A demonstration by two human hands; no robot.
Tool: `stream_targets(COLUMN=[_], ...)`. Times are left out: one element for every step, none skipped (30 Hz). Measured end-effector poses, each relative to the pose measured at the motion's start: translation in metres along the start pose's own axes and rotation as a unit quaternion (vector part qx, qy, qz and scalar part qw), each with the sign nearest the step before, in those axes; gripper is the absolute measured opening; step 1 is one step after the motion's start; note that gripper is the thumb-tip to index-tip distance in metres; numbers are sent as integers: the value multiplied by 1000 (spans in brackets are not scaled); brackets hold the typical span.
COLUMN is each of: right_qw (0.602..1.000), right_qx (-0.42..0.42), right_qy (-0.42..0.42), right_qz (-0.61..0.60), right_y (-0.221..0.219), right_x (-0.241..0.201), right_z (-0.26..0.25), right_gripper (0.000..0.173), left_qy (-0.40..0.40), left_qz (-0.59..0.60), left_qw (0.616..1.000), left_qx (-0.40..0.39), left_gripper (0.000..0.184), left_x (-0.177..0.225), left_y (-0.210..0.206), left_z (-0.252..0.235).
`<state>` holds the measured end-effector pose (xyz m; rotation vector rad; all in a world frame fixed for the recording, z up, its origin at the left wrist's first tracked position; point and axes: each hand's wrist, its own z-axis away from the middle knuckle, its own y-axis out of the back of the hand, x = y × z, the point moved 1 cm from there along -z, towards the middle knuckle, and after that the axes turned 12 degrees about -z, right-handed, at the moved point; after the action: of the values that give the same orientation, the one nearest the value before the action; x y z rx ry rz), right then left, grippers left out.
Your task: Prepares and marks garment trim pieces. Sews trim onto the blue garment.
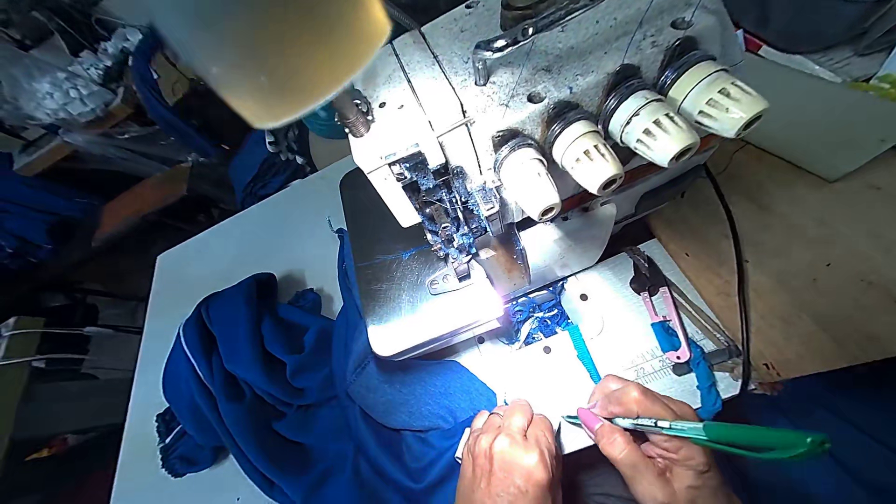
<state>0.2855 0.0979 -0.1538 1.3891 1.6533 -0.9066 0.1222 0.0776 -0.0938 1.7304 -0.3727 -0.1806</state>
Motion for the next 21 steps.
stream_targets(right_qw=[1000,1000,1000,1000,1000,1000,1000,999,999,998,998,997,996,995,995,996,998,999,1000,999,996], right_qx=[0,-3,-9,-13,-16,-20,-24,-28,-31,-31,-26,-16,-4,12,28,35,35,22,7,0,-2], right_qy=[-5,-10,-12,-12,-13,-11,-9,-5,1,9,18,27,36,41,41,33,19,-1,-21,-38,-59], right_qz=[-12,-19,-21,-21,-15,-3,14,28,40,50,61,71,85,90,84,71,53,29,3,-32,-68], right_y=[1,1,1,1,0,-2,-3,-4,-4,-4,-3,-2,1,5,9,13,16,18,19,19,18], right_x=[0,0,0,1,1,1,1,1,1,1,1,1,2,2,0,-4,-10,-16,-21,-24,-25], right_z=[0,0,0,0,0,1,1,0,0,0,0,0,0,-1,-2,-4,-6,-7,-8,-8,-7], right_gripper=[11,10,10,10,11,12,14,16,17,17,16,15,14,13,12,11,9,8,9,11,15], left_qy=[1,2,2,1,2,3,4,6,6,6,5,5,5,9,12,17,24,35,49,63,75], left_qz=[1,2,4,4,3,2,2,3,5,6,10,15,17,26,42,66,102,151,207,260,304], left_qw=[1000,1000,1000,1000,1000,1000,1000,1000,1000,1000,1000,1000,1000,1000,999,997,994,986,974,960,945], left_qx=[-1,-4,-4,-3,-3,-4,-7,-10,-9,-8,-5,-4,-1,3,11,23,38,56,72,85,92], left_gripper=[12,12,12,12,12,12,12,13,13,13,12,11,10,10,10,11,11,11,10,8,7], left_x=[0,1,1,1,1,1,1,2,2,1,0,-2,-4,-7,-10,-13,-16,-18,-19,-19,-19], left_y=[0,0,0,0,0,0,0,0,-1,-1,-2,-2,-2,-2,-4,-7,-10,-11,-11,-8,-5], left_z=[0,0,0,-1,0,0,0,0,1,1,2,2,4,6,8,10,12,13,13,13,12])
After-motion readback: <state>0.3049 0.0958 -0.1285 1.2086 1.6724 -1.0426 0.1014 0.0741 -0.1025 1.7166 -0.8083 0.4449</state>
